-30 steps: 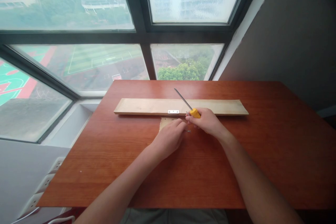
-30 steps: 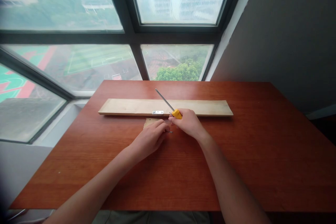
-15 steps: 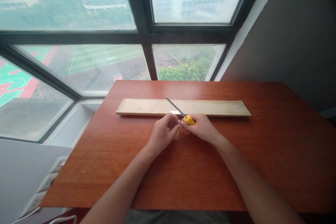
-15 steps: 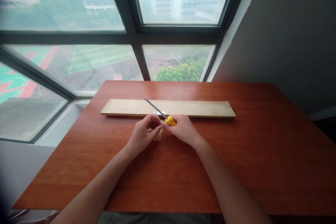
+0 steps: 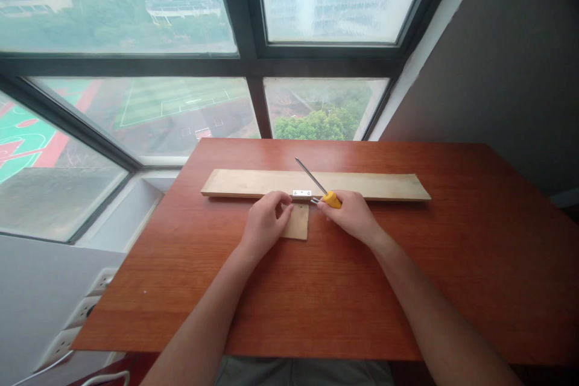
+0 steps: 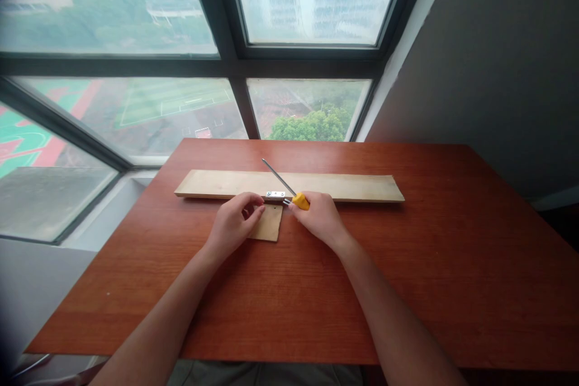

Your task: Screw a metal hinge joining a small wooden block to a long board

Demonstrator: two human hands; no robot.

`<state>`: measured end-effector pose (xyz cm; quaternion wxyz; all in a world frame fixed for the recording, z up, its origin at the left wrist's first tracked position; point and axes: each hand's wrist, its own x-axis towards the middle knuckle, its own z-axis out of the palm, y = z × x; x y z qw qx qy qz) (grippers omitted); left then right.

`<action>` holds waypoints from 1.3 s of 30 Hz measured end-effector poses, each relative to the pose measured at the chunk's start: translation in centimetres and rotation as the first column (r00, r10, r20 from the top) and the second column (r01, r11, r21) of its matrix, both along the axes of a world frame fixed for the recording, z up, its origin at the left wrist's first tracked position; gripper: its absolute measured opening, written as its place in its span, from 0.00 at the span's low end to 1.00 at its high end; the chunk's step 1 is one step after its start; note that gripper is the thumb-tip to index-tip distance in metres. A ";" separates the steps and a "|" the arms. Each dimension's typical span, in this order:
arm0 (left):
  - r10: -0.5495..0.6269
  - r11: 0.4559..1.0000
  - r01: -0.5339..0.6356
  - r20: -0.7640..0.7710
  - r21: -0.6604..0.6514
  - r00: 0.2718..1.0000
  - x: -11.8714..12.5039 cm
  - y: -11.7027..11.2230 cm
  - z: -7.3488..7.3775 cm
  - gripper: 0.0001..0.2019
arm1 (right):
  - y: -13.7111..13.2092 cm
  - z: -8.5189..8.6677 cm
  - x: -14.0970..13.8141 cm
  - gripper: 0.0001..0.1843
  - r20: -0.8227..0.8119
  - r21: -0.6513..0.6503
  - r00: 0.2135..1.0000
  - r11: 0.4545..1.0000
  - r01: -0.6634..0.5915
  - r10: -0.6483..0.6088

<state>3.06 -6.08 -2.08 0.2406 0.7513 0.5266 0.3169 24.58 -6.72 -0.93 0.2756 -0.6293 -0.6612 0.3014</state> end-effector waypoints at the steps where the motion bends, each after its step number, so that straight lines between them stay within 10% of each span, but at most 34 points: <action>1: 0.018 1.000 -0.017 -0.079 0.014 0.997 -0.4 0.0 0.2 0.02 | 0.0 0.0 0.0 0.12 0.038 0.025 0.999 0.999 0.025 -0.026; 16: 0.070 0.989 -0.113 -0.386 -0.091 0.920 -1.5 -1.8 1.5 0.08 | -0.4 -1.9 -1.4 0.09 0.409 0.204 0.900 0.976 0.072 -0.151; 39: 0.099 0.994 -0.104 -0.532 0.020 0.841 0.7 -3.0 0.6 0.31 | -0.5 -1.5 -1.4 0.10 0.299 0.161 0.949 0.986 0.053 -0.100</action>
